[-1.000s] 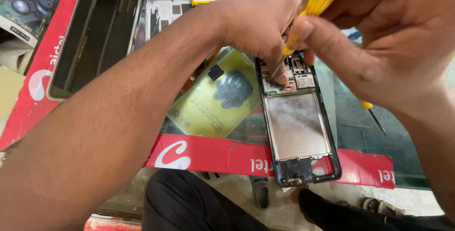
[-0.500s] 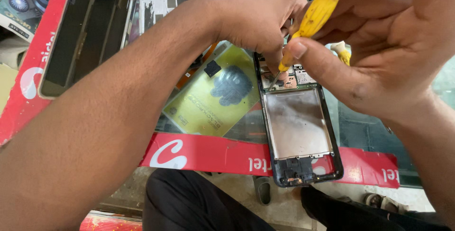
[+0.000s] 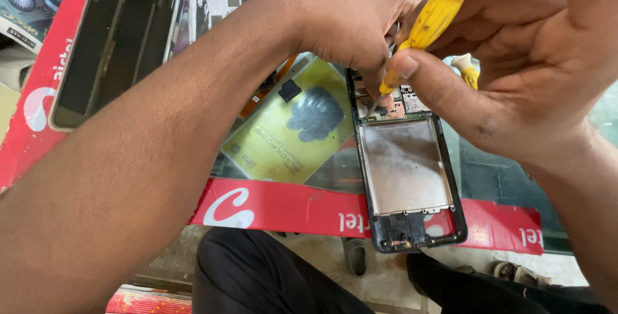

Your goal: The person removes the back cover of a smartphone and uses screwdrivers to unscrew and remove internal components from the motherboard. The person handles the phone casing, motherboard, and various small parts while working at a glass counter.

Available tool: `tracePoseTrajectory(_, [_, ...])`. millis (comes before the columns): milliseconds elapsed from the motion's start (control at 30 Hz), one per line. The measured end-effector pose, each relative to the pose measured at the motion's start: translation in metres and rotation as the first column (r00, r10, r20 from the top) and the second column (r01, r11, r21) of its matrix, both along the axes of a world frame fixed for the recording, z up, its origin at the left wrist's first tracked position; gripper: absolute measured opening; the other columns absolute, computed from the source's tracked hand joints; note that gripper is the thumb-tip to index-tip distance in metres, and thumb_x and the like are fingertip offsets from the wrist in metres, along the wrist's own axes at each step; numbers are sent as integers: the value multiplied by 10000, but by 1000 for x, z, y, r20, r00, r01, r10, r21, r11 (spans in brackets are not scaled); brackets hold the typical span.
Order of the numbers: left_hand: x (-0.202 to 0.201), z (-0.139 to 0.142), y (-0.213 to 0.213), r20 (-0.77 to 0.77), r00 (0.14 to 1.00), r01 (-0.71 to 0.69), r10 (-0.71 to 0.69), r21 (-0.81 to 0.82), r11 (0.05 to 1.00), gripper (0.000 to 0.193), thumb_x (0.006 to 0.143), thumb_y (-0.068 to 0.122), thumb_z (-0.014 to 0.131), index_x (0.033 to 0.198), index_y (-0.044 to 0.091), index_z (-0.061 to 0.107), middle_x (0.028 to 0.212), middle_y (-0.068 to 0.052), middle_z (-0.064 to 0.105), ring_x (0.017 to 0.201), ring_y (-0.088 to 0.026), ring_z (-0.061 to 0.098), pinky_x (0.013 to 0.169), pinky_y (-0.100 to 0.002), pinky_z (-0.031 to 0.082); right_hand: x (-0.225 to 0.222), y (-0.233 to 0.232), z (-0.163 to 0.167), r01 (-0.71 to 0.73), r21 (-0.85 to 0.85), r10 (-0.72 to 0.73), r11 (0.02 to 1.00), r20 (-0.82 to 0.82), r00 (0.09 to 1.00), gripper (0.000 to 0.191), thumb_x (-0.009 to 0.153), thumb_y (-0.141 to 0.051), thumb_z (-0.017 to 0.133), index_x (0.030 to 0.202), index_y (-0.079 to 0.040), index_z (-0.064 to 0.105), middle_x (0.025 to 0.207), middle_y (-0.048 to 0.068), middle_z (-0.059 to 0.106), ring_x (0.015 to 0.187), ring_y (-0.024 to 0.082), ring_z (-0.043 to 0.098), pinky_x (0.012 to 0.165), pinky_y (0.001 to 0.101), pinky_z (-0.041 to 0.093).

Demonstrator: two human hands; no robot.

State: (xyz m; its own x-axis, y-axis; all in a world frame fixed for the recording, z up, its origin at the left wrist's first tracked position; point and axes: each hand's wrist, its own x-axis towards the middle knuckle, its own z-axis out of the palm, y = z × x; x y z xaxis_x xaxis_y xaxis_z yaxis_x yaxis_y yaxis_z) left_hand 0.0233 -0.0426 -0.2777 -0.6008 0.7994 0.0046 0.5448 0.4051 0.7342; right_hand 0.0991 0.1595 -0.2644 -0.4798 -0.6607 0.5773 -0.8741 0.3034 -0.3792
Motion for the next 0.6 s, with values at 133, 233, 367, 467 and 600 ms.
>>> tracePoseTrajectory(133, [0, -1, -1, 0, 1000, -18, 18, -7, 1000, 469, 529, 119, 932, 959, 73, 751, 831, -29, 787, 744, -139, 750, 651, -325, 577, -1, 6, -6, -56, -26, 56, 998, -7, 998, 705, 1086, 78, 719, 1508, 86, 154, 1178, 247, 668, 1072, 259, 783, 988, 310, 645])
tracePoseTrajectory(233, [-2, -4, -1, -29, 999, 13, -13, 3, 1000, 446, 532, 115, 908, 945, 52, 749, 825, -24, 785, 737, -138, 754, 644, -326, 588, 1, 4, -4, -42, 18, 43, 999, -58, 997, 732, 1022, 89, 743, 1490, 5, 187, 1147, 277, 673, 1022, 300, 785, 920, 328, 660])
tracePoseTrajectory(367, [-8, -6, -2, -106, 981, 175, -164, 101, 979, 382, 604, 116, 814, 978, 90, 744, 799, -15, 753, 714, -126, 734, 653, -299, 579, 6, -5, 5, -189, -20, 189, 982, 11, 982, 663, 975, 149, 688, 1419, 13, 216, 1211, 329, 609, 1023, 338, 745, 919, 357, 671])
tracePoseTrajectory(467, [-10, -8, -3, -79, 988, 137, -130, 90, 986, 313, 658, 101, 776, 965, 84, 721, 766, -32, 745, 684, -130, 719, 634, -304, 569, 7, -12, 10, -228, -51, 231, 972, 78, 970, 666, 930, 160, 710, 1381, 41, 235, 1181, 308, 610, 1053, 330, 779, 907, 373, 666])
tracePoseTrajectory(600, [-9, -10, -1, -45, 994, 107, -103, 91, 990, 265, 582, 78, 829, 825, 41, 732, 763, -46, 771, 667, -116, 726, 604, -307, 587, 5, -17, 12, -254, -12, 253, 967, -48, 966, 736, 858, 106, 771, 1368, 1, 251, 1094, 296, 580, 1011, 344, 732, 875, 391, 661])
